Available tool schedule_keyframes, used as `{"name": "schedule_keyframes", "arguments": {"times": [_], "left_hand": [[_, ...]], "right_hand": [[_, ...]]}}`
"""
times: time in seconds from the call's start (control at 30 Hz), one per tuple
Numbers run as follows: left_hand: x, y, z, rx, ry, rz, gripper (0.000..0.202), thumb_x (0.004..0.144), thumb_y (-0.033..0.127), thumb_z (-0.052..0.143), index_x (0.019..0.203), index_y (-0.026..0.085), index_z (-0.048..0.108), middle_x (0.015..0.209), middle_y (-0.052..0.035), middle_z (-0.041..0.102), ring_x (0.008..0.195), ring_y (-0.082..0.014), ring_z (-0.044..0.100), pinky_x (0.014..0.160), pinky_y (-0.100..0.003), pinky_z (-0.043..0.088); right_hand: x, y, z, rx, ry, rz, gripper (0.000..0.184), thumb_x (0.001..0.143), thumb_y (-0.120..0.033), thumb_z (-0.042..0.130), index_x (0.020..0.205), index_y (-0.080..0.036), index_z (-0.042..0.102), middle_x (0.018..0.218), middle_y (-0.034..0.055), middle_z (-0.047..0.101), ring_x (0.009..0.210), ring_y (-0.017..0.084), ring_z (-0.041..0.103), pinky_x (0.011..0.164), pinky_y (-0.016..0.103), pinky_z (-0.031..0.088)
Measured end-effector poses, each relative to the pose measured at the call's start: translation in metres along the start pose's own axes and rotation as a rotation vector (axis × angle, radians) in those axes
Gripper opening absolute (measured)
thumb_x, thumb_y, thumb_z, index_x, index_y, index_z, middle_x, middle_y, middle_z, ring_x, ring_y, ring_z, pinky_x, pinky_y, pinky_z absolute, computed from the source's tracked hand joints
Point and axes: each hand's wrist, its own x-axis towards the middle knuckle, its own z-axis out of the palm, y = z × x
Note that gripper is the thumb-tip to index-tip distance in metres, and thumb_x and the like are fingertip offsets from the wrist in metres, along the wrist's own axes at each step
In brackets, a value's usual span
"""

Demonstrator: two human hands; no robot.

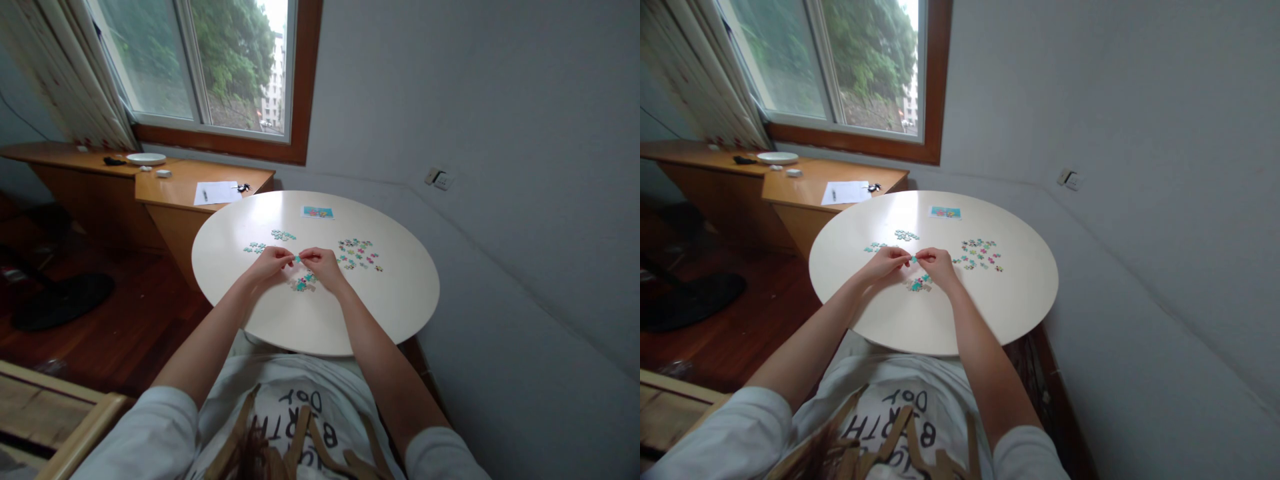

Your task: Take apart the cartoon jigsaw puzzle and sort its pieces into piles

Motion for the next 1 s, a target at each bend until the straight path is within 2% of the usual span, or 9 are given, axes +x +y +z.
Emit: {"name": "schedule_keyframes", "arguments": {"times": [0.33,0.47,0.6,0.7,0.87,1.0], "left_hand": [[0.001,-0.003,0.001,-0.088,0.004,0.014,0.019,0.07,0.032,0.062,0.06,0.016,0.063,0.055,-0.0005,0.06,0.051,-0.0089,0.045,0.054,-0.023,0.038],[0.002,-0.004,0.001,-0.089,0.014,-0.003,0.02,0.068,0.034,0.062,0.059,0.016,0.062,0.054,0.0,0.058,0.051,-0.0091,0.044,0.055,-0.024,0.037],[0.006,-0.008,-0.003,-0.077,0.11,-0.044,0.02,0.065,0.035,0.062,0.059,0.016,0.06,0.054,-0.0003,0.057,0.053,-0.0102,0.045,0.056,-0.025,0.036],[0.009,-0.014,-0.008,-0.064,0.22,-0.06,0.021,0.063,0.037,0.061,0.059,0.016,0.059,0.055,-0.0005,0.056,0.054,-0.0116,0.047,0.057,-0.026,0.036],[0.011,-0.021,-0.013,0.189,0.341,-0.111,0.019,0.066,0.034,0.058,0.061,0.016,0.061,0.062,-0.0032,0.062,0.065,-0.0171,0.055,0.062,-0.028,0.037],[0.011,-0.019,-0.013,0.444,0.327,-0.209,0.019,0.071,0.032,0.054,0.069,0.017,0.065,0.073,-0.004,0.068,0.075,-0.0198,0.059,0.071,-0.032,0.036]], "right_hand": [[0.0,-0.001,0.001,0.049,-0.012,0.025,0.018,0.059,-0.032,0.07,0.066,-0.017,0.064,0.079,0.0049,0.068,0.073,0.017,0.064,0.071,0.029,0.052],[-0.001,-0.002,0.002,0.042,-0.025,0.078,0.022,0.06,-0.03,0.069,0.077,-0.016,0.065,0.076,0.0042,0.068,0.071,0.017,0.064,0.064,0.027,0.051],[-0.002,-0.006,0.002,-0.049,-0.023,0.043,0.028,0.064,-0.028,0.066,0.09,-0.017,0.066,0.084,0.0042,0.068,0.075,0.015,0.063,0.065,0.026,0.049],[-0.005,-0.011,0.001,-0.236,-0.087,0.005,0.02,0.065,-0.027,0.066,0.083,-0.017,0.068,0.082,0.0043,0.067,0.076,0.014,0.06,0.067,0.026,0.048],[-0.011,-0.018,0.001,-0.547,-0.274,0.004,0.014,0.063,-0.028,0.072,0.074,-0.019,0.071,0.081,0.0023,0.066,0.078,0.015,0.057,0.075,0.029,0.045],[-0.011,-0.016,-0.001,-0.623,-0.376,-0.008,0.014,0.063,-0.03,0.073,0.072,-0.02,0.072,0.079,0.0016,0.065,0.077,0.014,0.057,0.076,0.028,0.043]]}}
